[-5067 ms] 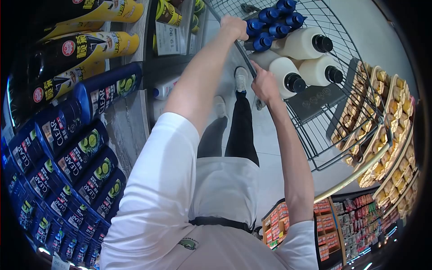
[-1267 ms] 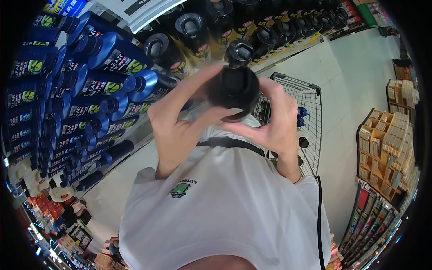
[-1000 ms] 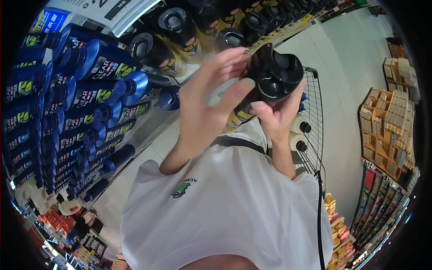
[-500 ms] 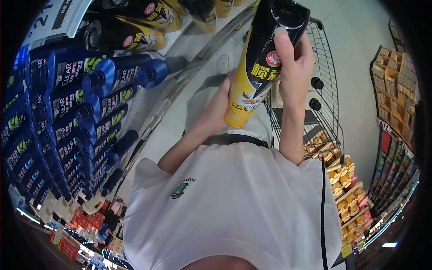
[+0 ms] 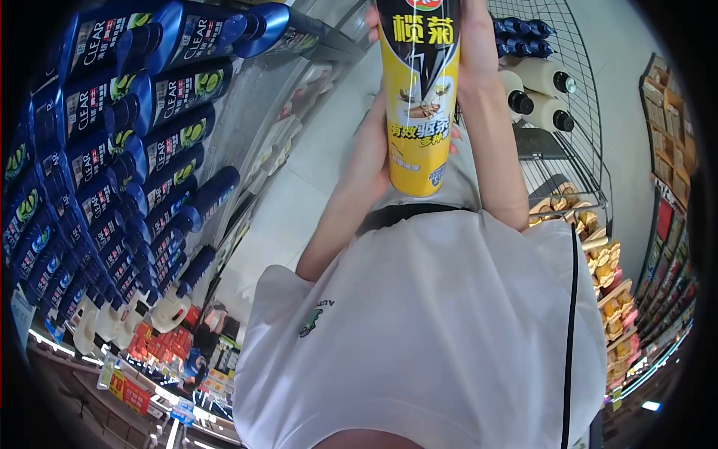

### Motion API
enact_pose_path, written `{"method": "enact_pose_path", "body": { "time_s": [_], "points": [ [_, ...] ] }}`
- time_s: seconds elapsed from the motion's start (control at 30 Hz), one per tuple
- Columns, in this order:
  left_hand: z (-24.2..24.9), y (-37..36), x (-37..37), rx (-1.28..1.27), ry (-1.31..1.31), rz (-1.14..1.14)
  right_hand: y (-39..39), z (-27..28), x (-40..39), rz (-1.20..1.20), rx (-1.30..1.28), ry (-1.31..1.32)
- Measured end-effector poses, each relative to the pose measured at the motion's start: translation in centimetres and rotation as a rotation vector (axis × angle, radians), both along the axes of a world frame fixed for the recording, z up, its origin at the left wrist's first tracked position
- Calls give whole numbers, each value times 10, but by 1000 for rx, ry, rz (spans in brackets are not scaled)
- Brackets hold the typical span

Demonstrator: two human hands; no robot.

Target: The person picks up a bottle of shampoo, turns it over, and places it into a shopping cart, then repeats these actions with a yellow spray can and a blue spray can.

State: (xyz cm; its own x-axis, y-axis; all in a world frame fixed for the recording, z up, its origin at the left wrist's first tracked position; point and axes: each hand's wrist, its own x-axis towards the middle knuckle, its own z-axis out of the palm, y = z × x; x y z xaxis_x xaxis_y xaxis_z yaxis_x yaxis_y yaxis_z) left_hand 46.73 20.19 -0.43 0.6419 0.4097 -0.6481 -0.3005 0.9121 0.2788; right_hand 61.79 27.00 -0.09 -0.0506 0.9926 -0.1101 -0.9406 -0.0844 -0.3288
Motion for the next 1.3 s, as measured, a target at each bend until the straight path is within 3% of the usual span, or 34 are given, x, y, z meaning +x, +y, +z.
{"method": "enact_pose_path", "body": {
  "time_s": [0.23,0.33,0.57,0.67,0.77,1.03,1.3],
  "points": [
    [-1,-19,-47,143,-146,26,-3,19,-39,-29,-30,-38],
    [17,-19,-49,162,10,121,6,36,-52,-25,14,-38],
    [19,8,-34,131,-21,77,37,44,-30,-8,16,-57],
    [11,16,-10,135,-22,47,51,27,-8,82,196,139],
    [13,23,6,133,-33,1,58,8,13,67,161,244],
    [18,31,42,139,46,39,75,-3,35,302,323,594],
    [23,24,50,135,37,90,76,2,37,257,223,421]
  ]
}}
